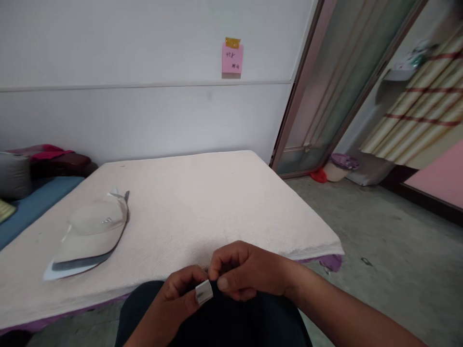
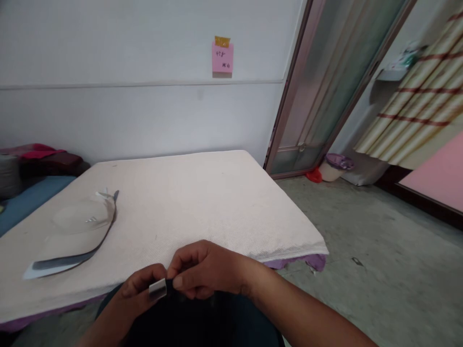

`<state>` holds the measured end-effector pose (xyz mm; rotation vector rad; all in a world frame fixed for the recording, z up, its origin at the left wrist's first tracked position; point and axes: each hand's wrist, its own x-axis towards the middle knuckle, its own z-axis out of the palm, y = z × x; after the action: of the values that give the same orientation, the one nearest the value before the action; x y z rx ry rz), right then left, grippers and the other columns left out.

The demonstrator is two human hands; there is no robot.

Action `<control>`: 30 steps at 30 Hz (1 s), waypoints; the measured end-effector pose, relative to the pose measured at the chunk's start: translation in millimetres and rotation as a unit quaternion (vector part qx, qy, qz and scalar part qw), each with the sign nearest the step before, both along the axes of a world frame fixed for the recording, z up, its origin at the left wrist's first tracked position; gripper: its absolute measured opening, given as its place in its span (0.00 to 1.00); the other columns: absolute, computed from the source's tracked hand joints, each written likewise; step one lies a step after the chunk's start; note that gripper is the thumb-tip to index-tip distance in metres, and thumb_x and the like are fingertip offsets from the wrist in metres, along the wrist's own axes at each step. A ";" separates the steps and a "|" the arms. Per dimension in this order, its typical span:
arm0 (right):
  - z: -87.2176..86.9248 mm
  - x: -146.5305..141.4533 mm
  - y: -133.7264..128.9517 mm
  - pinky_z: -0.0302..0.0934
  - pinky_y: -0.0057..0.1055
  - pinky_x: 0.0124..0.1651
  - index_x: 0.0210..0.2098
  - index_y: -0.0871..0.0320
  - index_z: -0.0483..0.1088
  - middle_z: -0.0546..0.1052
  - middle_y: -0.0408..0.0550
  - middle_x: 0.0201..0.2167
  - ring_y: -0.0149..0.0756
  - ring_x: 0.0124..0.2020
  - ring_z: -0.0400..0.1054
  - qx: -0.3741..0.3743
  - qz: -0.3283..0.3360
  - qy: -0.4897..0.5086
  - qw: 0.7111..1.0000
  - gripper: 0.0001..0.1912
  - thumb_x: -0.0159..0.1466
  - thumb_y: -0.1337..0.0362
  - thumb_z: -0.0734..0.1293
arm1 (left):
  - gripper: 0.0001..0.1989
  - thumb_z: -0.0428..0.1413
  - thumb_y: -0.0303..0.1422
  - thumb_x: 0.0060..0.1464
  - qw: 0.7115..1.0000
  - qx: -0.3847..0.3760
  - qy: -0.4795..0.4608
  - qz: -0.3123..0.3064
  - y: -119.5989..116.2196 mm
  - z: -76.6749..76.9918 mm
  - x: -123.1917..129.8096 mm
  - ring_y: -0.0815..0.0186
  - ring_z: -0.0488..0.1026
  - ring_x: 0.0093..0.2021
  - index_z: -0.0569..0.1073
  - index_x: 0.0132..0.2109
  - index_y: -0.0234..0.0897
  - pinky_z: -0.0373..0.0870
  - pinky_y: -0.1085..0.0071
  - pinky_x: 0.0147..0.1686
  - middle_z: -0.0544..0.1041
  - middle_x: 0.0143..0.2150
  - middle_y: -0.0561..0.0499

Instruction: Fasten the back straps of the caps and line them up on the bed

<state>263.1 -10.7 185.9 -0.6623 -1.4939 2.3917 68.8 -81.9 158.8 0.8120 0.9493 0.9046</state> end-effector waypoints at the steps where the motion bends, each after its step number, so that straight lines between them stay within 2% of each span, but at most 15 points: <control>1: 0.0 -0.1 -0.4 0.47 0.19 0.19 0.33 0.61 0.69 0.67 0.36 0.17 0.20 0.16 0.54 -0.001 -0.001 0.002 1.000 0.08 0.53 0.68 0.70 | 0.08 0.65 0.37 0.46 1.000 -0.001 -0.004 -0.001 0.1 0.5 0.6 0.75 0.57 0.22 0.77 0.30 0.38 0.54 0.79 0.24 0.67 0.21 0.58; 7: 4.8 -0.5 -0.7 0.50 0.19 0.21 0.33 0.60 0.69 0.67 0.36 0.19 0.22 0.19 0.58 0.090 0.016 -0.076 0.993 0.06 0.54 0.69 0.67 | 0.09 0.64 0.39 0.48 1.000 0.005 0.018 -0.016 -2.2 3.7 1.4 0.73 0.62 0.24 0.78 0.31 0.39 0.58 0.78 0.25 0.72 0.23 0.55; 12: 9.2 -1.8 1.5 0.51 0.20 0.23 0.33 0.59 0.69 0.67 0.37 0.21 0.23 0.21 0.58 0.167 0.011 -0.119 0.979 0.07 0.54 0.71 0.65 | 0.12 0.63 0.42 0.47 0.991 -0.013 0.124 0.057 -3.7 -1.2 -0.7 0.66 0.69 0.34 0.80 0.37 0.42 0.63 0.76 0.33 0.78 0.32 0.53; 16: 11.0 -1.2 2.7 0.53 0.21 0.24 0.36 0.59 0.69 0.68 0.38 0.21 0.25 0.22 0.60 0.187 0.017 -0.149 0.971 0.10 0.54 0.68 0.66 | 0.12 0.61 0.43 0.49 0.996 0.021 0.088 -0.002 0.2 -2.5 2.2 0.71 0.61 0.26 0.73 0.33 0.39 0.57 0.77 0.26 0.72 0.27 0.56; 18: 10.5 -0.2 3.0 0.53 0.21 0.24 0.38 0.58 0.70 0.68 0.38 0.21 0.25 0.22 0.60 0.197 0.016 -0.162 0.967 0.11 0.54 0.69 0.66 | 0.14 0.62 0.42 0.49 0.996 0.028 0.081 0.009 1.1 -2.1 4.3 0.73 0.57 0.24 0.67 0.31 0.39 0.53 0.77 0.24 0.67 0.24 0.58; 21: 6.7 1.1 4.1 0.52 0.21 0.24 0.41 0.57 0.69 0.69 0.37 0.21 0.26 0.22 0.60 0.190 0.023 -0.150 0.970 0.13 0.55 0.69 0.66 | 0.15 0.62 0.39 0.50 0.995 0.036 0.094 0.024 0.2 -2.0 6.0 0.73 0.55 0.24 0.62 0.30 0.39 0.52 0.76 0.24 0.66 0.25 0.59; 27: -3.7 2.0 5.9 0.54 0.23 0.27 0.41 0.58 0.69 0.69 0.39 0.24 0.27 0.26 0.64 0.163 0.028 -0.099 0.981 0.14 0.54 0.69 0.67 | 0.09 0.61 0.34 0.49 0.991 0.045 0.126 0.015 1.3 -5.4 2.7 0.70 0.61 0.27 0.67 0.31 0.38 0.57 0.74 0.27 0.70 0.27 0.56; 30: -4.5 2.8 3.3 0.56 0.24 0.30 0.42 0.57 0.68 0.71 0.40 0.27 0.29 0.29 0.65 0.195 0.015 -0.095 0.976 0.15 0.54 0.70 0.66 | 0.09 0.62 0.34 0.46 0.988 0.049 0.143 0.020 2.5 -5.7 0.5 0.70 0.62 0.27 0.69 0.32 0.39 0.58 0.74 0.27 0.71 0.27 0.56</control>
<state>266.0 -7.4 181.4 -0.7899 -1.9892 2.0086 69.3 -79.4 153.2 1.0288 1.1803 0.8887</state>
